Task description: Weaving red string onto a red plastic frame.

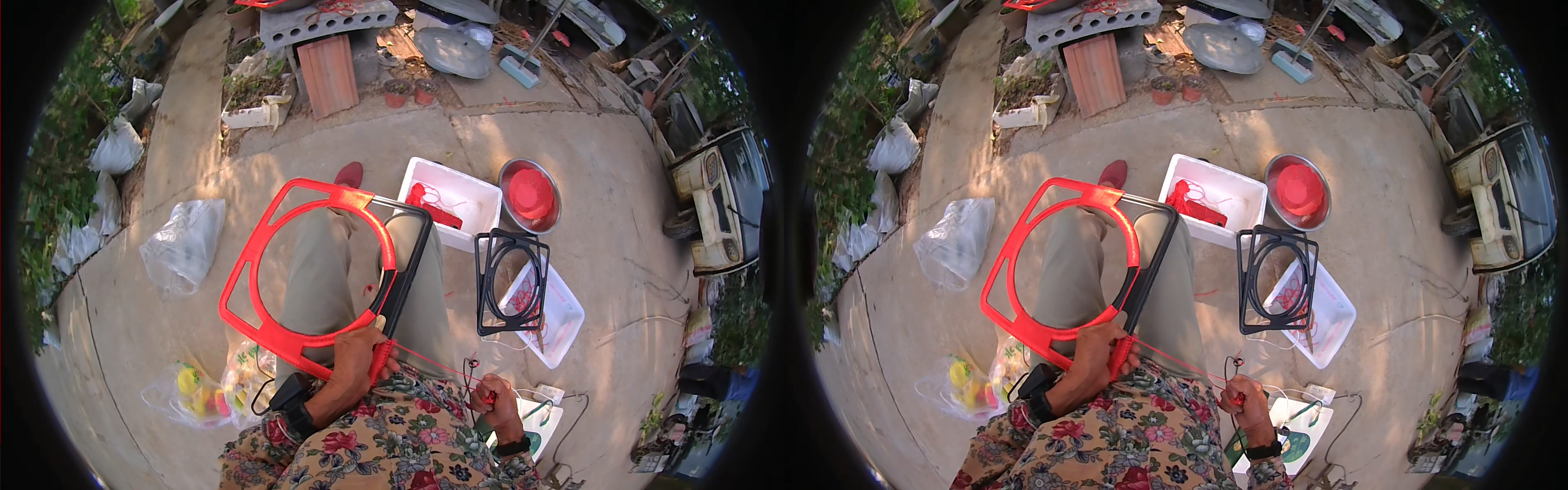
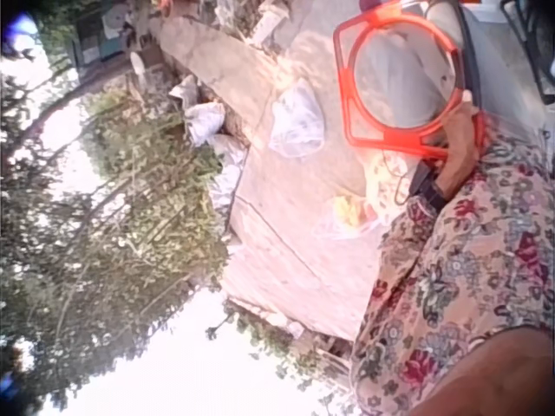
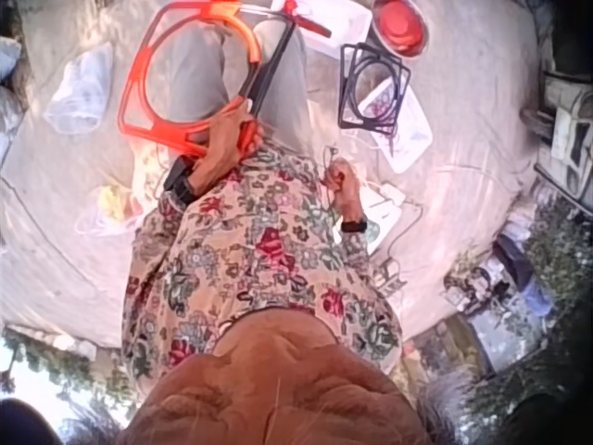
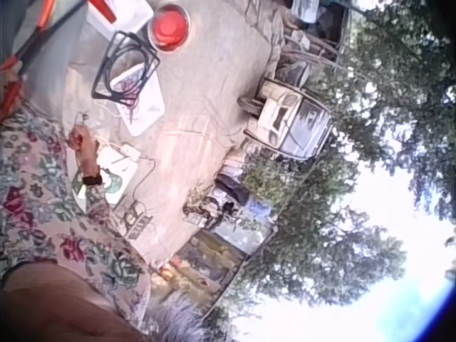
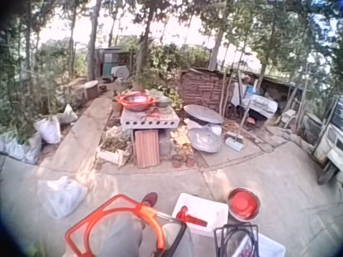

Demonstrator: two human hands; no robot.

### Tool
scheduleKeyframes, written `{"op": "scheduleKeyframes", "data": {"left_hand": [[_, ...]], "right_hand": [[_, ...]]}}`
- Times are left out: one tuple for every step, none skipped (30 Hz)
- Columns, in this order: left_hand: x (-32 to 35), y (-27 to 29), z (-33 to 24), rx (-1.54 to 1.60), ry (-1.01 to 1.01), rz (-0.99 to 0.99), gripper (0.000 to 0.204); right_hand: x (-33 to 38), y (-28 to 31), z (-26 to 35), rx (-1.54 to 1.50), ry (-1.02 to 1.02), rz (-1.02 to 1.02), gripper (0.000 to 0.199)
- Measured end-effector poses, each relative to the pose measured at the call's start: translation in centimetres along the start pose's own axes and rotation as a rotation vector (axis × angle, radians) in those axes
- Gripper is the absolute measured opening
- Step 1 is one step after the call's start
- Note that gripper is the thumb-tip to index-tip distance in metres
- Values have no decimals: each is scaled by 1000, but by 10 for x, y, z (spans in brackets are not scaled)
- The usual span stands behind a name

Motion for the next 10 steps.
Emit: {"op": "scheduleKeyframes", "data": {"left_hand": [[1, 4, 1, -45, 15, -33, 16], [1, 6, 2, -45, 15, -36, 16], [1, 7, 2, -116, 10, -24, 18], [2, 7, 1, -187, 5, -12, 20], [5, 6, 1, -186, 5, -14, 20], [9, 2, -4, -151, -54, 4, 22], [12, -1, -8, -115, -113, 26, 25], [11, 1, -6, -113, -113, 27, 25], [10, 2, -4, -128, -102, 50, 29], [9, 4, -1, -144, -91, 71, 36]], "right_hand": [[1, 2, 6, 21, 30, 12, 31], [1, 3, 12, 41, 59, 24, 31], [1, 2, 17, 37, 74, 29, 30], [1, 1, 22, 36, 71, 30, 30], [2, 0, 29, 65, 99, 39, 29], [2, -2, 35, 93, 126, 48, 29], [3, -3, 36, 107, 105, 31, 29], [3, -2, 36, 109, 104, 30, 29], [3, -1, 34, 141, 74, 33, 29], [2, 3, 30, 172, 43, 38, 29]]}}
Point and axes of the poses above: each hand's wrist, its own x-axis away from the middle knuckle, its own y-axis out of the back of the hand, z = x × y, the point moved 7 cm from there along -x, towards the middle knuckle, and after that the axes turned 11 degrees about z, right-handed, at the moved point
